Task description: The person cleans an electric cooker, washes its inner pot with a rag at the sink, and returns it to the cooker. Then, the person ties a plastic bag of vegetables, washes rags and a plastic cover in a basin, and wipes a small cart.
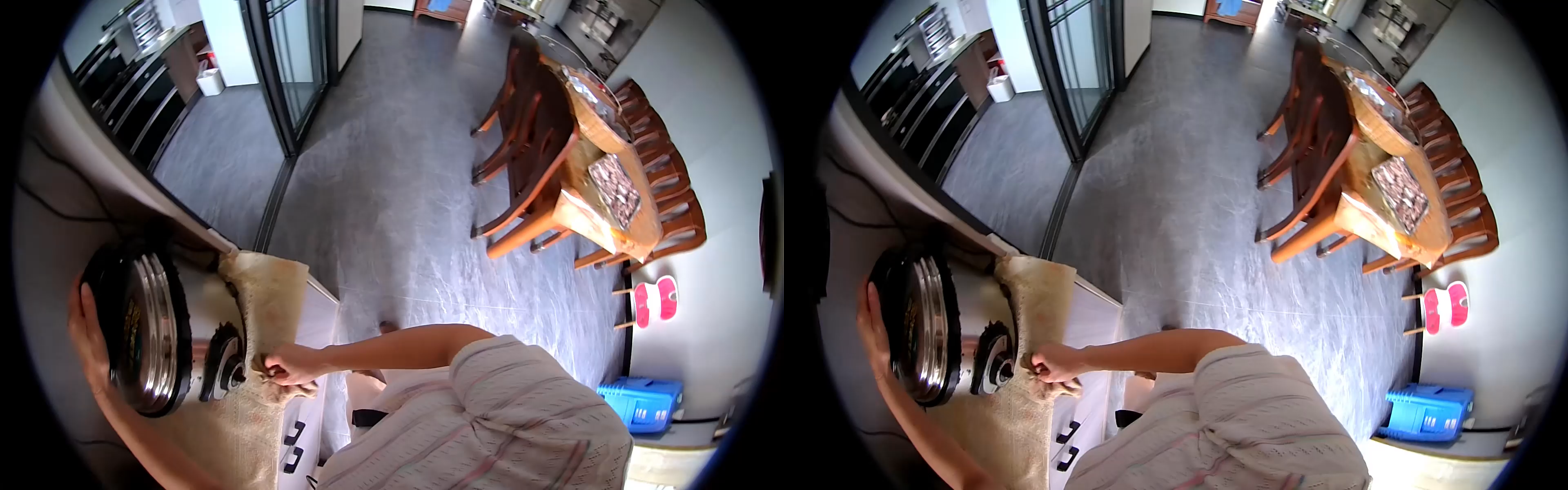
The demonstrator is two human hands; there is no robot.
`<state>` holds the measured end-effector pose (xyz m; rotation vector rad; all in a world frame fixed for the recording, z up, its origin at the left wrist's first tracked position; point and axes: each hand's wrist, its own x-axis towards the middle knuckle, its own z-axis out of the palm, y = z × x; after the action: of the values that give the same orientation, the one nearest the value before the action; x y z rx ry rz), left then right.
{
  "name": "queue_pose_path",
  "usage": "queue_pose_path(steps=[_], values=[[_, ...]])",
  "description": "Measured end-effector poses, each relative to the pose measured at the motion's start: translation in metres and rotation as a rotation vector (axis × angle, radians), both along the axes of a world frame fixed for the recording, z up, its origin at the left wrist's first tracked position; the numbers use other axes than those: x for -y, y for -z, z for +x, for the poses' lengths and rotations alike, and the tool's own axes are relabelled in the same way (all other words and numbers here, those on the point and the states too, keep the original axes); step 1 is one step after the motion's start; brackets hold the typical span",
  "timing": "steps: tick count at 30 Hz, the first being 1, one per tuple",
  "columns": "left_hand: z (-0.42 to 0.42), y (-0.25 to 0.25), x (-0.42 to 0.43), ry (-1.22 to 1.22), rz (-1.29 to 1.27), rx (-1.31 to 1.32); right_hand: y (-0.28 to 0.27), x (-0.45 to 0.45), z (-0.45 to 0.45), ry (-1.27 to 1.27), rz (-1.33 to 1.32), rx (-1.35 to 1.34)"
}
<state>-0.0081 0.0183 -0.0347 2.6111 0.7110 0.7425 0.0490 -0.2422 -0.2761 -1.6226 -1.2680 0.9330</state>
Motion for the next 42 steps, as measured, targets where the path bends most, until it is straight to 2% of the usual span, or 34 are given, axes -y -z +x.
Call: queue_pose_path(steps=[1,2,5,7,9,11,14,15,16,18,19,20,21,22,24,26,28,30,31,34,37,39,41,42], values=[[0.003,-0.002,-0.004,0.007,0.036,0.011,0.005,0.013,0.013,0.039,0.030,-0.018],[0.005,-0.006,-0.006,0.057,-0.054,-0.001,0.010,0.026,0.028,0.080,0.066,-0.029],[0.007,-0.002,-0.023,-0.025,0.027,0.010,0.013,0.077,0.067,0.156,-0.076,-0.039],[0.004,-0.006,-0.037,0.010,0.072,-0.097,0.009,0.123,0.090,0.269,-0.142,-0.104],[0.002,0.001,-0.056,-0.065,0.267,-0.115,0.006,0.170,0.113,0.373,-0.203,-0.239],[0.009,-0.001,-0.039,-0.410,0.809,-0.271,-0.001,0.217,0.140,0.483,-0.230,-0.318],[0.049,-0.020,0.059,-0.249,0.939,0.107,-0.004,0.275,0.166,0.607,-0.247,-0.432],[0.080,-0.017,0.101,-0.001,0.868,0.277,0.002,0.291,0.175,0.624,-0.240,-0.449],[0.096,0.001,0.152,0.166,0.349,0.287,0.004,0.308,0.185,0.641,-0.235,-0.461],[0.152,0.034,0.243,0.490,0.129,0.182,-0.011,0.333,0.199,0.647,-0.152,-0.557],[0.173,0.062,0.275,0.525,-0.388,0.043,-0.019,0.344,0.203,0.650,-0.110,-0.611],[0.198,0.081,0.309,0.659,-0.248,-0.128,-0.024,0.350,0.207,0.667,-0.058,-0.651],[0.220,0.111,0.332,0.879,-0.466,-0.127,-0.028,0.356,0.210,0.681,-0.006,-0.691],[0.240,0.119,0.365,0.920,-0.432,-0.263,-0.032,0.363,0.216,0.695,0.046,-0.729],[0.273,0.133,0.413,1.142,-0.403,-0.319,-0.042,0.377,0.227,0.703,0.123,-0.737],[0.299,0.142,0.450,1.250,-0.660,-0.410,-0.042,0.393,0.239,0.716,0.174,-0.772],[0.324,0.155,0.473,1.272,-0.911,-0.514,-0.039,0.408,0.255,0.735,0.204,-0.833],[0.351,0.166,0.486,1.211,-1.143,-0.623,-0.047,0.421,0.273,0.814,0.309,-0.740],[0.366,0.170,0.489,1.212,-1.151,-0.639,-0.050,0.427,0.285,0.851,0.362,-0.692],[0.420,0.184,0.492,1.233,-1.159,-0.671,-0.049,0.445,0.336,0.808,0.223,-0.515],[0.486,0.196,0.480,1.233,-1.161,-0.688,-0.066,0.474,0.397,0.915,0.146,-0.302],[0.532,0.194,0.472,1.176,-1.176,-0.705,-0.106,0.505,0.435,1.065,0.179,-0.528],[0.586,0.188,0.467,1.156,-1.208,-0.699,-0.122,0.544,0.466,1.106,0.560,-0.499],[0.608,0.188,0.468,1.143,-1.227,-0.704,-0.142,0.557,0.475,1.313,0.480,-0.489]])
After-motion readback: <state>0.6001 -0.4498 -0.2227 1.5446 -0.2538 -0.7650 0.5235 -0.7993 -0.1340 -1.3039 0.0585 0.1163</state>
